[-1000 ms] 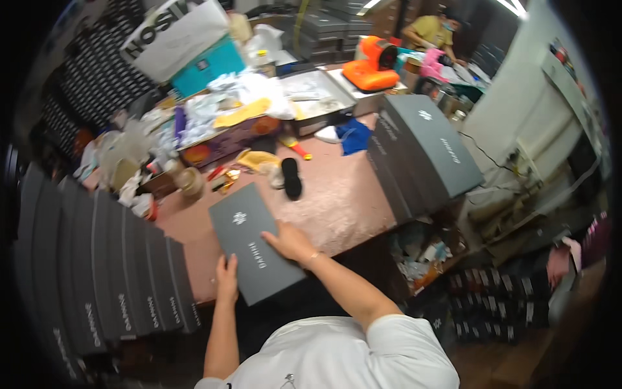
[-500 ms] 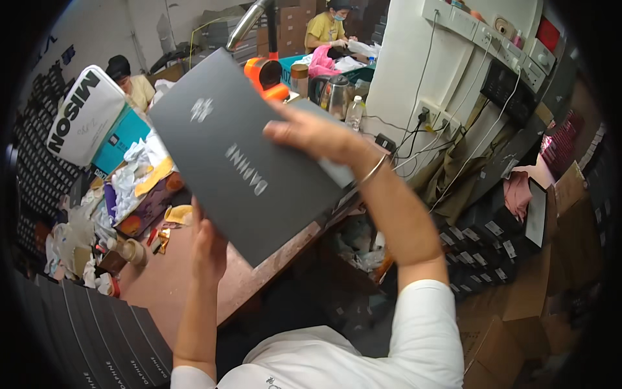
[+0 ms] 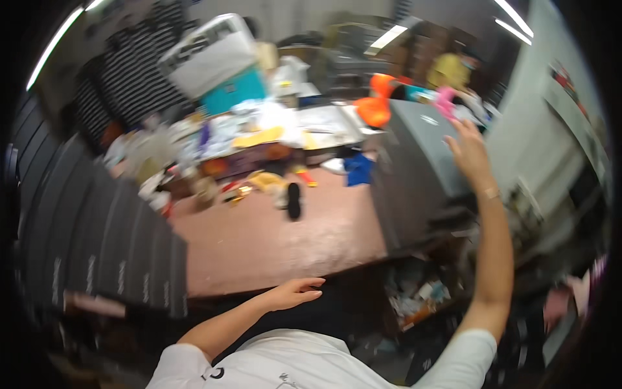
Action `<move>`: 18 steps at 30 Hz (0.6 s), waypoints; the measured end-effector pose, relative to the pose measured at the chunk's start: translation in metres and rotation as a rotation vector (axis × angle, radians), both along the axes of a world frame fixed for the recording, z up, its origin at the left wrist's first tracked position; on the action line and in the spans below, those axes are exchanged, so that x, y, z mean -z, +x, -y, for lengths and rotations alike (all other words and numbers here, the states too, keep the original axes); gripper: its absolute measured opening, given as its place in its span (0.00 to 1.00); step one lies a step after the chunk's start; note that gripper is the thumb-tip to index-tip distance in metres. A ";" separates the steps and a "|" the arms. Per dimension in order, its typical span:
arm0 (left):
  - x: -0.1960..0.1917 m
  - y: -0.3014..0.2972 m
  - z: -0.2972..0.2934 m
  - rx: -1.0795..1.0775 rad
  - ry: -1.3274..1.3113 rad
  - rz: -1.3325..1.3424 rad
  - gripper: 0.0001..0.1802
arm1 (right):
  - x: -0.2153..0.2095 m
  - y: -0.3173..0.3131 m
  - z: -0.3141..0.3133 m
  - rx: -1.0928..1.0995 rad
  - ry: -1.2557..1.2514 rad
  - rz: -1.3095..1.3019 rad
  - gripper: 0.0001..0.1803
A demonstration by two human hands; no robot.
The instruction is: Packing pairs of high-heeled shoes into boxes with protective tissue paper.
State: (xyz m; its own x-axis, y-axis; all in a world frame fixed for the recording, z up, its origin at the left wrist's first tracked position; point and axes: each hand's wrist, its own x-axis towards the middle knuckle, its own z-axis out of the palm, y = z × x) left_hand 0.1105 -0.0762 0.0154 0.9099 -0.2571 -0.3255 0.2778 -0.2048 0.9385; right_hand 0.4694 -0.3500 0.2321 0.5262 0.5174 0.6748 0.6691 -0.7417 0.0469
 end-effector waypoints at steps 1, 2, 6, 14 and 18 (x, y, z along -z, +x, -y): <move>0.005 -0.027 -0.021 -0.121 -0.032 0.007 0.29 | -0.011 -0.036 -0.035 -0.232 0.107 0.002 0.20; 0.010 -0.054 -0.037 -0.270 -0.057 0.007 0.29 | -0.013 -0.083 -0.080 -0.426 0.296 -0.330 0.18; 0.025 -0.124 -0.074 -0.560 -0.100 0.102 0.26 | -0.004 -0.226 -0.179 -0.807 -0.086 -0.587 0.22; 0.055 -0.205 -0.053 -0.958 -0.176 0.181 0.25 | -0.126 -0.473 -0.338 -1.621 -0.020 0.351 0.48; 0.007 -0.193 -0.056 -0.805 -0.007 0.214 0.26 | -0.103 -0.532 -0.392 -1.476 0.139 0.567 0.42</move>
State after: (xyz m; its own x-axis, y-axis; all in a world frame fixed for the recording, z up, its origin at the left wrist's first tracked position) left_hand -0.0827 -0.0204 0.0087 0.8585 0.4972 -0.1255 0.1527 -0.0141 0.9882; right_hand -0.0625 0.0420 0.3351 -0.6874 0.2444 0.6839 0.6944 0.4971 0.5203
